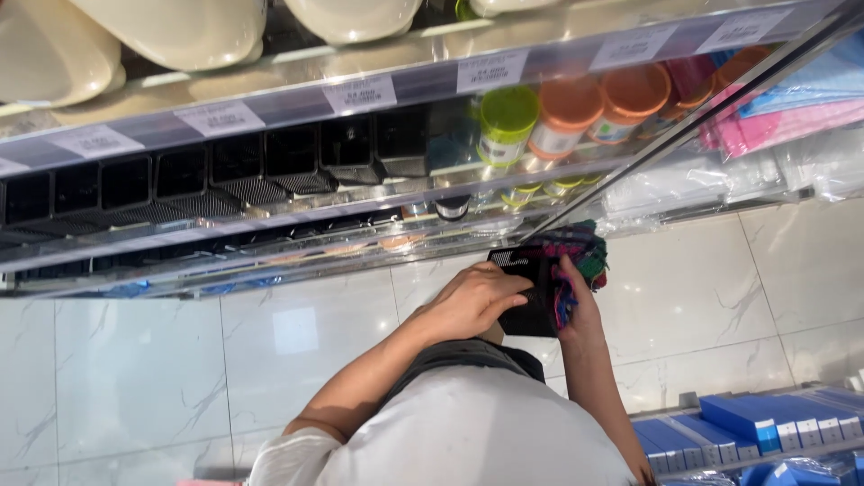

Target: Wiping stationery items and organizing folders and clear books on library shelves.

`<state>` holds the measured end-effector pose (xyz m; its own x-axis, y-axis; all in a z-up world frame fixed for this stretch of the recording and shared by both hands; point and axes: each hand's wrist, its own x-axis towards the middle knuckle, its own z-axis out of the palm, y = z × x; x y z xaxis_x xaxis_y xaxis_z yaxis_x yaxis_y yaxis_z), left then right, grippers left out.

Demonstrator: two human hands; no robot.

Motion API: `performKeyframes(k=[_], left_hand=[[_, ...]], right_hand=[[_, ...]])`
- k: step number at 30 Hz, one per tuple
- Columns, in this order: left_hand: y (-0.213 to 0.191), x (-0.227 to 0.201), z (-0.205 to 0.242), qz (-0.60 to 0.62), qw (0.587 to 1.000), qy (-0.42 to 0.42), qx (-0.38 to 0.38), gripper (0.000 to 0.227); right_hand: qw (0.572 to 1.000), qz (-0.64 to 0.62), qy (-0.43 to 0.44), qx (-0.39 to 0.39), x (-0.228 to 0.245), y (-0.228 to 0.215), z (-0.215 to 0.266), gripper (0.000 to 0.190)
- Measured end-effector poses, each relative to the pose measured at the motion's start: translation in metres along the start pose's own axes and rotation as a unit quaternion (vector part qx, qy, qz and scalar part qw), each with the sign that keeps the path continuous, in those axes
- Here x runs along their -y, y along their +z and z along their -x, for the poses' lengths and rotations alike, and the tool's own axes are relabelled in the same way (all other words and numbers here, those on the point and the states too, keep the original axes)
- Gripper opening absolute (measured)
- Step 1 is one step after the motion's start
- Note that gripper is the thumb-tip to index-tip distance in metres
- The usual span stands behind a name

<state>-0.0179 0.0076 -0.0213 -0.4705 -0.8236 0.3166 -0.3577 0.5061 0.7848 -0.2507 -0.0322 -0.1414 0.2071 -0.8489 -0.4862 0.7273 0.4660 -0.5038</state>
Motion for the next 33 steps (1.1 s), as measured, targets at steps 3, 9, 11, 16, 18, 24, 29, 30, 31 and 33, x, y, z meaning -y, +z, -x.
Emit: performKeyframes(k=[3, 9, 11, 16, 18, 24, 29, 30, 31, 33], left_hand=[[-0.001, -0.002, -0.001, -0.032, 0.999, 0.01, -0.018, 0.027], [-0.024, -0.011, -0.003, -0.155, 0.987, 0.007, -0.053, 0.038], [-0.035, -0.003, -0.009, -0.195, 0.978, 0.021, -0.072, 0.036], [-0.061, 0.015, -0.029, -0.306, 0.946, 0.035, -0.102, 0.026], [-0.071, 0.02, -0.037, -0.332, 0.93, 0.067, -0.145, 0.027], [-0.085, 0.055, -0.062, -0.362, 0.921, 0.059, -0.131, 0.024], [-0.09, 0.076, -0.074, -0.385, 0.913, 0.046, -0.125, 0.024], [-0.09, 0.08, -0.075, -0.386, 0.913, 0.041, -0.124, 0.022], [-0.089, 0.086, -0.078, -0.385, 0.913, 0.04, -0.125, 0.022], [-0.088, 0.097, -0.082, -0.388, 0.911, 0.034, -0.137, 0.024]], right_hand=[[0.998, 0.001, -0.033, -0.044, -0.003, 0.014, 0.009, 0.037], [0.996, -0.024, -0.063, -0.056, -0.006, -0.013, 0.008, 0.024], [0.996, -0.027, -0.061, -0.064, -0.003, -0.013, 0.017, 0.024], [0.994, -0.03, -0.072, -0.079, 0.0, -0.02, 0.028, 0.024], [0.992, -0.024, -0.068, -0.103, 0.002, -0.019, 0.032, 0.025], [0.99, -0.032, -0.082, -0.107, 0.003, -0.02, 0.04, 0.026], [0.989, -0.029, -0.071, -0.126, 0.001, -0.023, 0.046, 0.027], [0.988, -0.03, -0.067, -0.133, 0.002, -0.022, 0.048, 0.027], [0.988, -0.029, -0.066, -0.133, 0.002, -0.022, 0.05, 0.027], [0.987, -0.021, -0.065, -0.144, 0.001, -0.02, 0.052, 0.027]])
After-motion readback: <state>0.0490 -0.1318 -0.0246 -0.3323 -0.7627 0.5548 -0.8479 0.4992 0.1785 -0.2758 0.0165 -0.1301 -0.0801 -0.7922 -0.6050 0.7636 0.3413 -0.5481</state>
